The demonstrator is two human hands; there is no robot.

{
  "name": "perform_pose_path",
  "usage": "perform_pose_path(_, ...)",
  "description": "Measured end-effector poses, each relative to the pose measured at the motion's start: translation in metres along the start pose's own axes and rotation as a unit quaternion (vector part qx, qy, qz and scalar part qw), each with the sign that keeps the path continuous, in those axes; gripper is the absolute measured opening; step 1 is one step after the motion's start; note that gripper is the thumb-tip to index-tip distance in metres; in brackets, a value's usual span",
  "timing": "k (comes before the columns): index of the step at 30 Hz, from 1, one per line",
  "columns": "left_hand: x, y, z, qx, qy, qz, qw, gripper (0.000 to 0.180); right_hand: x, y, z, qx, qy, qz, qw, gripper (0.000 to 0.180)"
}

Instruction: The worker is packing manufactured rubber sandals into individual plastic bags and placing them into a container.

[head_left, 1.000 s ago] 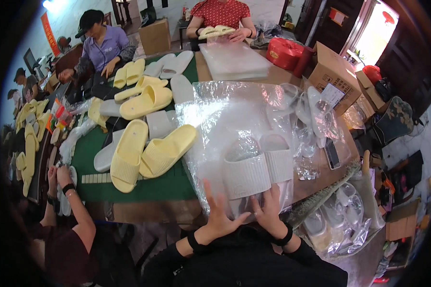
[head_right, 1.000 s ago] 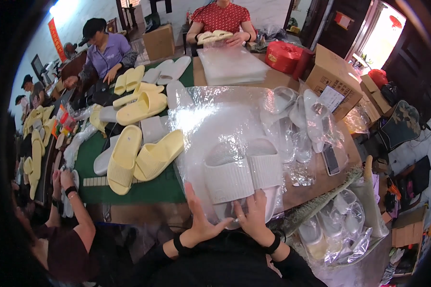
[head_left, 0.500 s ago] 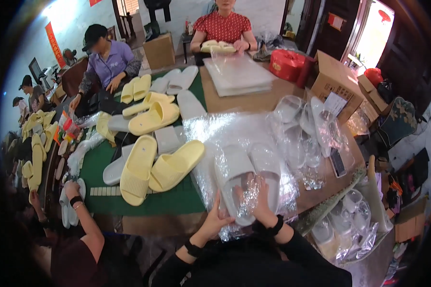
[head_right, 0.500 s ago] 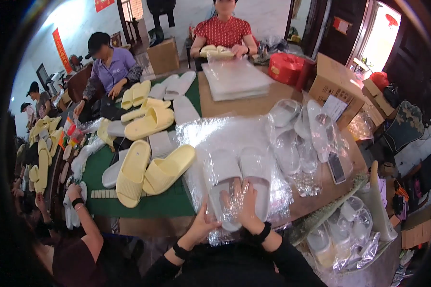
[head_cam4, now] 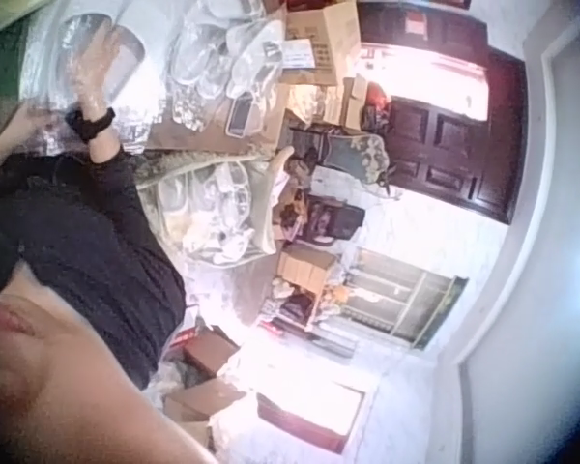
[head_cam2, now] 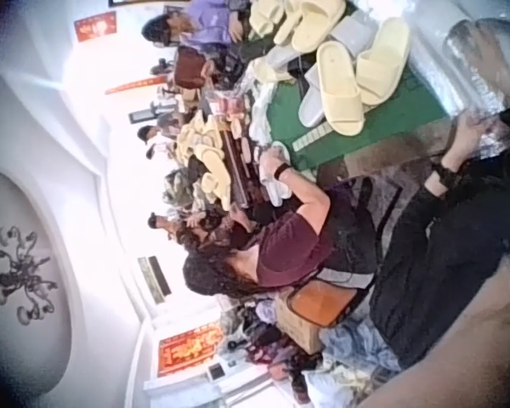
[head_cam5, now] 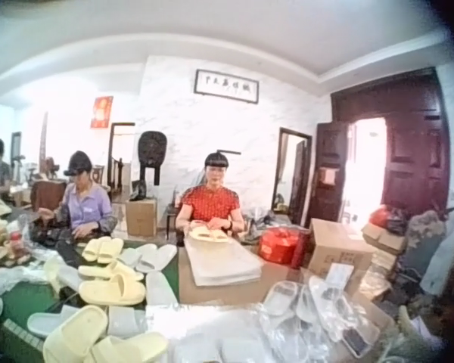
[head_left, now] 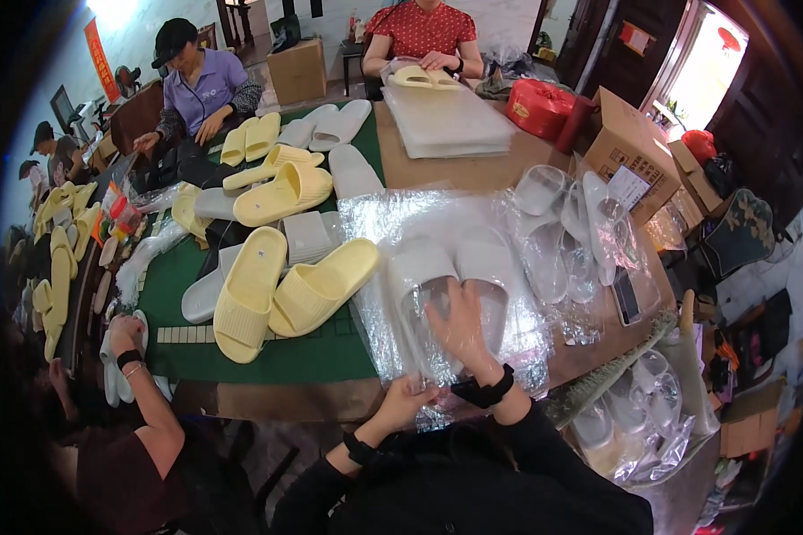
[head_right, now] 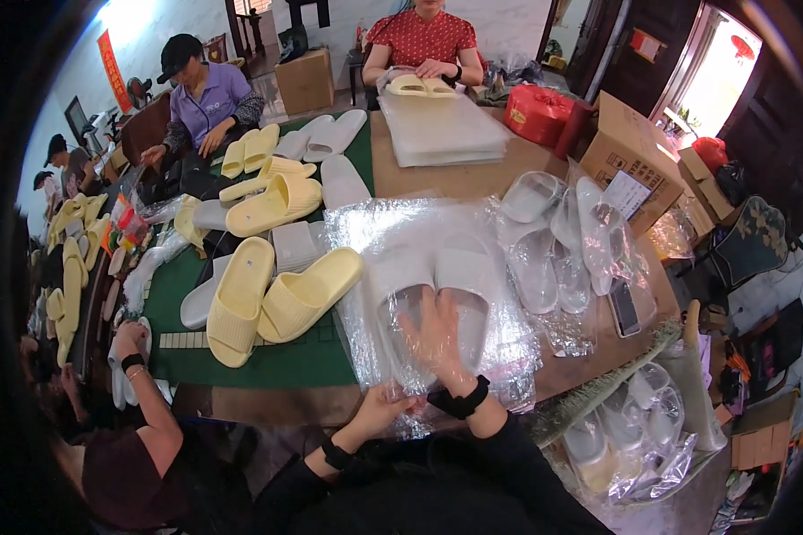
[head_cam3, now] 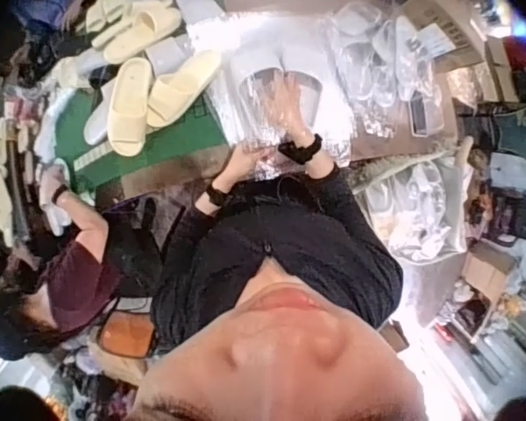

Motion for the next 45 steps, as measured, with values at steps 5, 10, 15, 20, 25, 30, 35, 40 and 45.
perform_pose_path(5, -0.004, -0.001, -0.004, -0.046, 0.046, -0.021, 0.998, 0.015, -0.019, -0.009, 0.011, 0.049, -0.069, -0.035, 0.996, 0.058)
perform_pose_path(10, -0.019, 0.006, -0.002, -0.074, 0.024, 0.005, 0.997, 0.013, -0.023, -0.038, 0.059, 0.137, -0.155, -0.083, 0.975, 0.056)
perform_pose_path(15, 0.002, -0.014, -0.005, -0.092, 0.041, -0.177, 0.979, 0.01, -0.016, -0.046, 0.092, 0.157, -0.124, -0.065, 0.978, 0.053)
perform_pose_path(20, 0.032, -0.031, -0.004, -0.141, 0.028, -0.163, 0.976, 0.013, -0.01, -0.036, 0.096, 0.103, -0.126, -0.015, 0.987, 0.058)
perform_pose_path(25, -0.009, 0.0, 0.006, -0.171, -0.053, -0.046, 0.983, 0.014, -0.037, -0.03, 0.091, 0.122, -0.133, -0.032, 0.983, 0.066)
perform_pose_path(30, 0.013, -0.026, 0.001, -0.148, -0.031, -0.035, 0.988, 0.018, -0.037, -0.061, 0.083, 0.168, -0.18, -0.005, 0.969, 0.072)
perform_pose_path(35, -0.004, -0.014, 0.005, -0.158, -0.008, -0.073, 0.985, 0.016, -0.052, -0.064, 0.089, 0.152, -0.043, 0.006, 0.987, 0.083)
perform_pose_path(40, 0.003, -0.022, 0.006, -0.117, -0.002, -0.02, 0.993, 0.017, -0.056, -0.065, 0.086, 0.176, 0.002, -0.072, 0.982, 0.09)
perform_pose_path(45, 0.0, -0.016, 0.003, -0.105, -0.036, -0.111, 0.988, 0.017, -0.064, -0.073, 0.086, 0.135, 0.004, -0.114, 0.984, 0.09)
Point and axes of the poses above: each hand's wrist, its own z-axis away from the middle knuckle, its own y-axis out of the palm, x = y × z, the point moved 3 cm from there along -z, towards the middle knuckle, and after that the axes turned 12 degrees about -x, right-handed, at the moved point
